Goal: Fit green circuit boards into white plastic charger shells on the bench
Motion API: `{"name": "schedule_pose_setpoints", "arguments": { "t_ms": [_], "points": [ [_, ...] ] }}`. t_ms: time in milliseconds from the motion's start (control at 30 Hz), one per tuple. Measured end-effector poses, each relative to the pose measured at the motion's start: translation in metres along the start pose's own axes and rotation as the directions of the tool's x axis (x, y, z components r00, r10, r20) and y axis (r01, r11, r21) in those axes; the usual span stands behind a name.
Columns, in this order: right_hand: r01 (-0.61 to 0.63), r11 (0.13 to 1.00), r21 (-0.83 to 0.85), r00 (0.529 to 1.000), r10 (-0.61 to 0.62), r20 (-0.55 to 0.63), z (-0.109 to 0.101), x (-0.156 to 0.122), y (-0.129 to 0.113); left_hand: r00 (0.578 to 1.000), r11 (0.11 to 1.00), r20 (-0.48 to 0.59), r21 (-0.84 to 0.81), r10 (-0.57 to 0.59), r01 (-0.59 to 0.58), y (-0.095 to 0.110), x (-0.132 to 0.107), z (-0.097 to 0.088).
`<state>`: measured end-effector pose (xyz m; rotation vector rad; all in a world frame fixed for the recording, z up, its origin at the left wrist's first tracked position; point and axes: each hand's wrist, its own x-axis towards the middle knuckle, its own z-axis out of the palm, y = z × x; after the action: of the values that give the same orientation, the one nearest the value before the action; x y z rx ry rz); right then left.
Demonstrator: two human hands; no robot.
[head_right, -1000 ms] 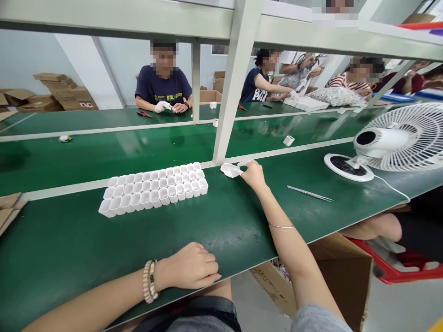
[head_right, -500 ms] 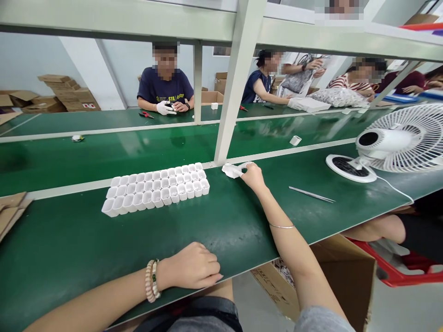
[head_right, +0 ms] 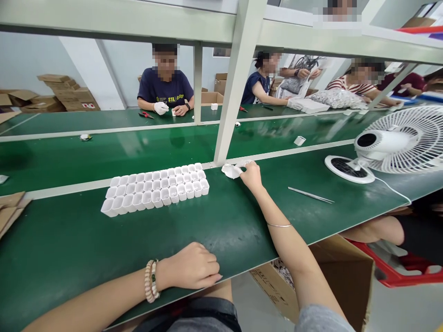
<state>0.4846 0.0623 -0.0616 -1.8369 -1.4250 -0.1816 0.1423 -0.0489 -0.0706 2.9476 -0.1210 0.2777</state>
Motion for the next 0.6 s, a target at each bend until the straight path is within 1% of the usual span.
{"name": "schedule_pose_setpoints", "arguments": {
  "t_ms": [67,133,167,267,300,367,500,533,600],
  "points": [
    [0.024,0.999,0.043,0.997,-0.021,-0.076,-0.003,0.001,0.000,1.000,1.000,0.005,0.001,-0.001,0.001,0.000,0.000,-0.001],
    [0.046,0.997,0.063,0.993,-0.039,-0.109,-0.005,0.001,0.000,1.000,1.000,0.003,0.002,-0.003,0.003,0.001,0.001,-0.003],
    [0.051,0.997,0.055,0.995,-0.046,-0.092,-0.005,0.001,0.000,1.000,1.000,0.001,0.002,-0.005,0.005,0.001,0.001,-0.003],
    [0.032,0.999,-0.013,0.999,-0.032,0.033,0.001,0.002,-0.004,1.000,1.000,-0.009,-0.003,-0.019,0.019,0.002,0.001,-0.004],
    [0.023,0.999,-0.031,0.998,-0.021,0.059,0.003,0.002,-0.005,1.000,1.000,-0.009,-0.005,-0.024,0.024,0.002,0.000,-0.004],
    [0.025,0.999,-0.036,0.999,-0.023,0.045,0.006,0.004,-0.007,1.000,1.000,-0.004,-0.011,-0.029,0.029,0.002,0.000,-0.004],
    [0.095,0.995,0.023,0.994,-0.093,-0.064,0.002,0.006,-0.005,1.000,0.999,0.006,-0.015,-0.029,0.029,0.002,-0.001,-0.004],
    [0.112,0.993,0.031,0.992,-0.110,-0.064,0.001,0.006,-0.003,1.000,0.999,0.006,-0.015,-0.029,0.029,0.002,-0.001,-0.004],
    [0.120,0.993,0.008,0.993,-0.120,-0.017,0.001,0.005,0.000,1.000,0.999,0.007,-0.020,-0.027,0.027,0.002,-0.001,-0.004]
  ]
}}
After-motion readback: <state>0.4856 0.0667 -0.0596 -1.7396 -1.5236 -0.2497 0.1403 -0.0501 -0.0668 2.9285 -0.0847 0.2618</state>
